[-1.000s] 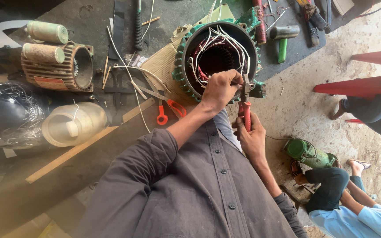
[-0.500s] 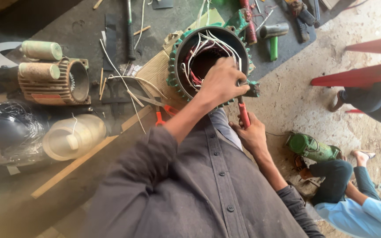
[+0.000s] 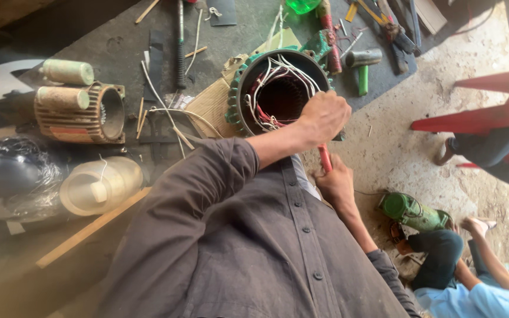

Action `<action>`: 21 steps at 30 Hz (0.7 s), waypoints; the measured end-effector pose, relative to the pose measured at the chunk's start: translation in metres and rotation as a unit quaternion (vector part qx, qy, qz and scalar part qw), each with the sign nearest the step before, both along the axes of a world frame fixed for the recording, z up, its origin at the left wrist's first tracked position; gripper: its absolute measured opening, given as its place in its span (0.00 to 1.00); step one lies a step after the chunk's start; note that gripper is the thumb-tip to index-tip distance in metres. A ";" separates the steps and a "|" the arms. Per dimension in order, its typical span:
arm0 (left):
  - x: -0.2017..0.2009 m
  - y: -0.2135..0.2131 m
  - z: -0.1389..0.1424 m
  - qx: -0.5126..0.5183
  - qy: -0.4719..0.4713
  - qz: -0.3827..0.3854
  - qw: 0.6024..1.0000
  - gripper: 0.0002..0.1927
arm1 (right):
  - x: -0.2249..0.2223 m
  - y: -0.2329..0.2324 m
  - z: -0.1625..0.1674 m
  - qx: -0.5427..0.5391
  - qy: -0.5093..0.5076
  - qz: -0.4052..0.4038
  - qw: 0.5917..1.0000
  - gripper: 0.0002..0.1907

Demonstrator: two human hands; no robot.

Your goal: The person works on a stator assembly, arranging and securing wires inside the slots using a wooden stick and pliers. They repeatedly tuck and press wires into place, then use pliers to pull and adjust wire ends.

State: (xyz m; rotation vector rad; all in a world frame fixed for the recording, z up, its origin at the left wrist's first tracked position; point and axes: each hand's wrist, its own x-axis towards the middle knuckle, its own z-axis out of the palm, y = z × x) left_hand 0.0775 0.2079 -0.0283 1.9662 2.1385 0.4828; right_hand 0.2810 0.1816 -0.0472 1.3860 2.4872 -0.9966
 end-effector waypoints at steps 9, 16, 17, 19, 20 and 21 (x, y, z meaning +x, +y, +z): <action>-0.014 -0.013 0.037 0.016 -0.074 0.075 0.994 0.05 | -0.022 -0.013 0.068 0.047 -0.033 -0.064 0.996 0.13; -0.041 -0.046 0.082 0.173 -0.228 0.135 0.949 0.12 | -0.027 -0.025 0.116 0.121 0.075 -0.065 0.988 0.19; -0.047 -0.059 0.083 0.180 -0.261 0.146 0.937 0.11 | -0.026 -0.026 0.117 0.042 0.118 -0.057 0.990 0.15; -0.062 -0.086 0.079 0.175 -0.327 0.200 0.907 0.09 | -0.022 -0.026 0.115 -0.115 0.188 -0.047 0.974 0.12; -0.076 -0.100 0.072 0.166 -0.355 0.246 0.887 0.08 | -0.020 -0.027 0.112 -0.120 0.172 -0.030 0.977 0.12; -0.093 -0.112 0.063 0.158 -0.380 0.284 0.866 0.08 | -0.019 -0.028 0.109 -0.122 0.160 -0.018 0.979 0.12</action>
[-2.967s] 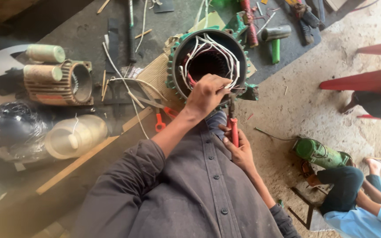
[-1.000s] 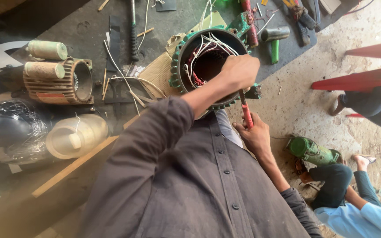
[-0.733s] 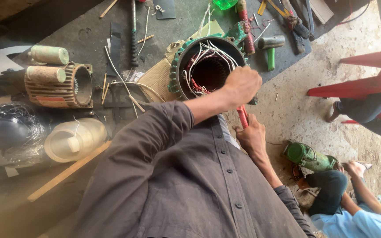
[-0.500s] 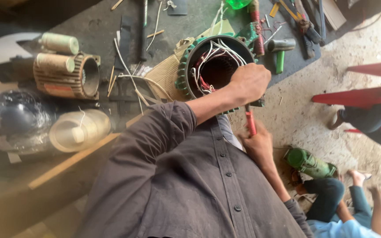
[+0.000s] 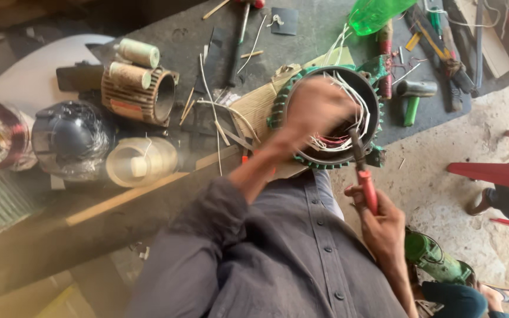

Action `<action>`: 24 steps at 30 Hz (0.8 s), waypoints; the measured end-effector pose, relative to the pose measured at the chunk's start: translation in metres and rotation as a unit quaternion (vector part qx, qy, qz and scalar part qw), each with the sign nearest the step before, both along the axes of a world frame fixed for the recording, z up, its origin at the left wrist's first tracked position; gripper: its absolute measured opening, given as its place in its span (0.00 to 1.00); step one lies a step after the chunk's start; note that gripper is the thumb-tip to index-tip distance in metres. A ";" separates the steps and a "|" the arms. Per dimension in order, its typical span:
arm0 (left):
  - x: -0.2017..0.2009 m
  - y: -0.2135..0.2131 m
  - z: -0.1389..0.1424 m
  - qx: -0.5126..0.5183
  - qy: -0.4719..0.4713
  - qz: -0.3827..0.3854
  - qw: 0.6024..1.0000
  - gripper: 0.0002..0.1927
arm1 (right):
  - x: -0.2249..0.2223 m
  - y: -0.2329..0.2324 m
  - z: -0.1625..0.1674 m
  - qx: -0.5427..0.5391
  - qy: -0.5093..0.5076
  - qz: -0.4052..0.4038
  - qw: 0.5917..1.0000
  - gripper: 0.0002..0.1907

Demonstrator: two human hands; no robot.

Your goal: The person works on a stator assembly, arranging and securing wires inside the slots using a wooden stick and pliers. They repeatedly tuck and press wires into place, then use pliers to pull and adjust wire ends.

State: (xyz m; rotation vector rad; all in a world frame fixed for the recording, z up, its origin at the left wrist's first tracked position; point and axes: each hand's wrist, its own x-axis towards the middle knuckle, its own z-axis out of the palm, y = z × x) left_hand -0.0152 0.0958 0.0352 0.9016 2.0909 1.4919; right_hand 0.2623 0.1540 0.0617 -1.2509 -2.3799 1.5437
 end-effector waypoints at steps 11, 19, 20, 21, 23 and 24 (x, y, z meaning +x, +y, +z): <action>-0.077 -0.100 -0.135 -0.291 0.104 0.194 0.931 0.16 | 0.026 -0.003 -0.023 -0.045 -0.039 -0.087 0.994 0.15; 0.029 -0.056 -0.067 -0.059 0.058 0.116 0.990 0.07 | 0.075 0.042 -0.024 0.417 -0.135 0.152 0.886 0.18; 0.049 -0.049 -0.057 -0.031 0.107 0.043 0.993 0.07 | 0.077 0.052 -0.024 0.458 -0.150 0.181 0.857 0.16; 0.065 -0.040 -0.050 -0.036 0.132 0.015 0.990 0.08 | 0.078 0.063 -0.023 0.495 -0.167 0.209 0.826 0.14; 0.086 -0.025 -0.043 -0.028 0.156 0.003 0.987 0.09 | 0.075 0.084 -0.019 0.545 -0.170 0.249 0.783 0.12; 0.092 -0.019 -0.043 -0.014 0.154 0.018 0.988 0.08 | 0.072 0.092 -0.016 0.557 -0.157 0.260 0.773 0.12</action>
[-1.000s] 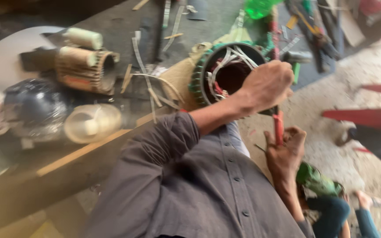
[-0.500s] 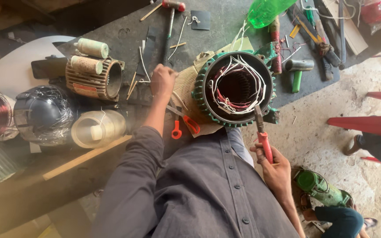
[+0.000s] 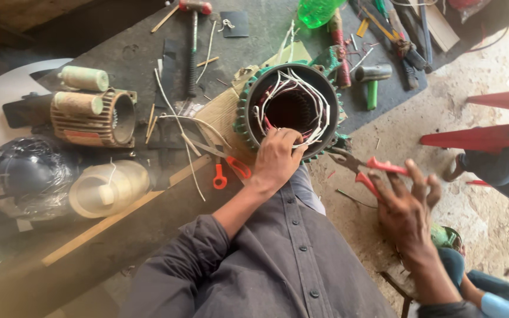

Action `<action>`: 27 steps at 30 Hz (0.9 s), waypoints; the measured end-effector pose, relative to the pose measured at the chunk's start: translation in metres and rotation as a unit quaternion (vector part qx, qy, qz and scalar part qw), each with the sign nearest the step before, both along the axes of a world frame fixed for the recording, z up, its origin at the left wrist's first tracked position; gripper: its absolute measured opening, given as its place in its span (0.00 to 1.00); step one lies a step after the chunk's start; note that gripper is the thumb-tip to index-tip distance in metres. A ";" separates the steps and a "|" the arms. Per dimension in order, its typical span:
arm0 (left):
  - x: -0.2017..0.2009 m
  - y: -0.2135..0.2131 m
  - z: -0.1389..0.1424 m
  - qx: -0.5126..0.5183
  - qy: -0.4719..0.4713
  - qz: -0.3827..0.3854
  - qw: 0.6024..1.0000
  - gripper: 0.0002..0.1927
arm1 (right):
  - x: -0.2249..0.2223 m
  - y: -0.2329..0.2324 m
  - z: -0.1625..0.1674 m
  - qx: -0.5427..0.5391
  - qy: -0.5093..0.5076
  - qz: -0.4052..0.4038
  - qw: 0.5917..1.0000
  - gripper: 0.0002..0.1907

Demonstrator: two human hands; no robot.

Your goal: The person works on a stator assembly, arranging and securing wires inside the slots using a wooden stick and pliers. They repeatedly tuck and press wires into place, then use pliers to pull and adjust wire ends.

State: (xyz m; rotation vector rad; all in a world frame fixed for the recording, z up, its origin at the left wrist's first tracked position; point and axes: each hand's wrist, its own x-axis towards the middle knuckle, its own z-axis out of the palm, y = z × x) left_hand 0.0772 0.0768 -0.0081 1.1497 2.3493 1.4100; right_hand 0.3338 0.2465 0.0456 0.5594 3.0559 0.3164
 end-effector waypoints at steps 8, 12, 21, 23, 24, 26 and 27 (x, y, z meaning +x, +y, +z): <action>0.011 0.024 -0.037 0.051 -0.428 0.035 0.902 0.06 | -0.044 0.029 0.029 0.046 -0.023 0.116 0.992 0.15; 0.016 0.026 -0.053 0.080 -0.540 0.046 0.836 0.06 | -0.060 0.032 0.032 0.083 -0.038 0.150 0.985 0.19; 0.007 0.021 -0.063 0.086 -0.525 0.033 0.846 0.21 | -0.065 0.036 0.042 0.086 -0.072 0.163 0.980 0.21; 0.006 0.019 -0.058 0.075 -0.501 0.026 0.862 0.21 | -0.064 0.035 0.043 0.084 -0.084 0.163 0.979 0.20; 0.005 0.019 -0.055 0.054 -0.501 0.031 0.863 0.19 | -0.063 0.035 0.042 0.078 -0.089 0.161 0.980 0.20; 0.003 0.018 -0.047 0.034 -0.497 0.029 0.867 0.17 | -0.061 0.035 0.040 0.075 -0.089 0.163 0.980 0.20; 0.001 0.017 -0.044 0.033 -0.494 0.022 0.869 0.15 | -0.060 0.036 0.039 0.079 -0.085 0.166 0.979 0.21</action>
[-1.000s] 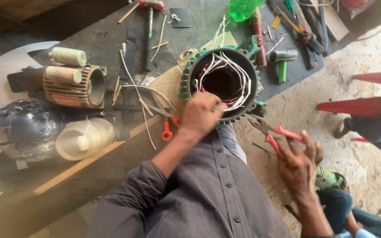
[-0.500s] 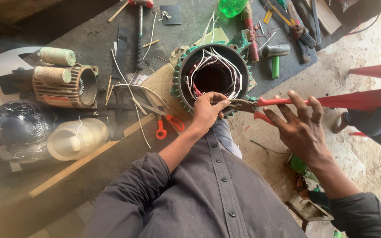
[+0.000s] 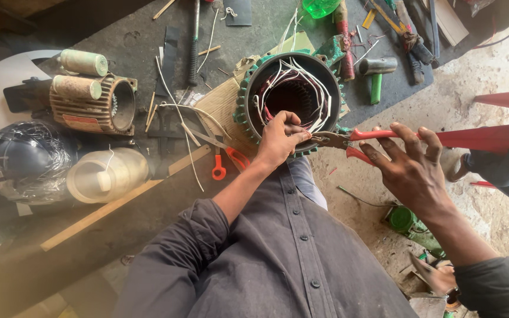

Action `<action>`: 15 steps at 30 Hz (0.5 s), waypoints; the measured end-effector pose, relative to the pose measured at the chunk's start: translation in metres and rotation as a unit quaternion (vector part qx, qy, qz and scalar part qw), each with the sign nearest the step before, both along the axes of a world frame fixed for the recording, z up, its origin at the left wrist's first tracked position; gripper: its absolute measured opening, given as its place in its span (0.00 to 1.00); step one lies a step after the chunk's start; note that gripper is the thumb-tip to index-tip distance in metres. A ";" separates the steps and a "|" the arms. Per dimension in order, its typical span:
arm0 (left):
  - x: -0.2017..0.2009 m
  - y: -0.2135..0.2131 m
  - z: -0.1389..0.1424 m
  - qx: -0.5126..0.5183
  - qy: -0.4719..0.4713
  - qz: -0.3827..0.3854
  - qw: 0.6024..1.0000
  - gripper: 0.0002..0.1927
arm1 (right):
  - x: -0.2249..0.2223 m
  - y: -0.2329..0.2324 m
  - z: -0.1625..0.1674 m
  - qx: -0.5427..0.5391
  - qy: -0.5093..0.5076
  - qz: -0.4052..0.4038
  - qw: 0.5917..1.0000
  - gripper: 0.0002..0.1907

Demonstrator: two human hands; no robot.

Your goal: The person works on a stator assembly, arranging and securing wires inside the slots using a wooden stick and pliers. They repeatedly tuck and press wires into place, then use pliers to pull and adjust wire ends.

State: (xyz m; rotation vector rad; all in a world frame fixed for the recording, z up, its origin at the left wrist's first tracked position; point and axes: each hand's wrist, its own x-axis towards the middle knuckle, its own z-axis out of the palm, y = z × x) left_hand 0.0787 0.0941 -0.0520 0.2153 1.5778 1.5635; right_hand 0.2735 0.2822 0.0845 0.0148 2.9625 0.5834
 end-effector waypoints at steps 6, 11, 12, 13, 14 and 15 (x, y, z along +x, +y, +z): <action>0.002 -0.001 0.003 -0.006 0.012 0.015 1.000 0.16 | 0.000 -0.001 -0.002 -0.052 -0.010 -0.008 0.999 0.21; 0.013 0.002 -0.015 0.025 0.094 0.049 0.994 0.20 | -0.010 -0.013 0.001 -0.194 -0.098 -0.179 0.959 0.19; 0.016 0.003 -0.017 0.040 0.079 0.055 0.995 0.20 | -0.011 -0.015 0.000 -0.271 -0.194 -0.328 0.884 0.20; 0.016 0.003 -0.020 0.055 0.065 0.060 0.995 0.20 | -0.012 -0.018 -0.001 -0.337 -0.281 -0.461 0.771 0.21; 0.017 0.003 -0.021 0.056 0.066 0.046 0.995 0.20 | -0.012 -0.020 -0.003 -0.384 -0.270 -0.475 0.744 0.19; 0.016 0.002 -0.021 0.059 0.065 0.032 0.996 0.20 | -0.010 -0.023 -0.005 -0.429 -0.257 -0.489 0.715 0.18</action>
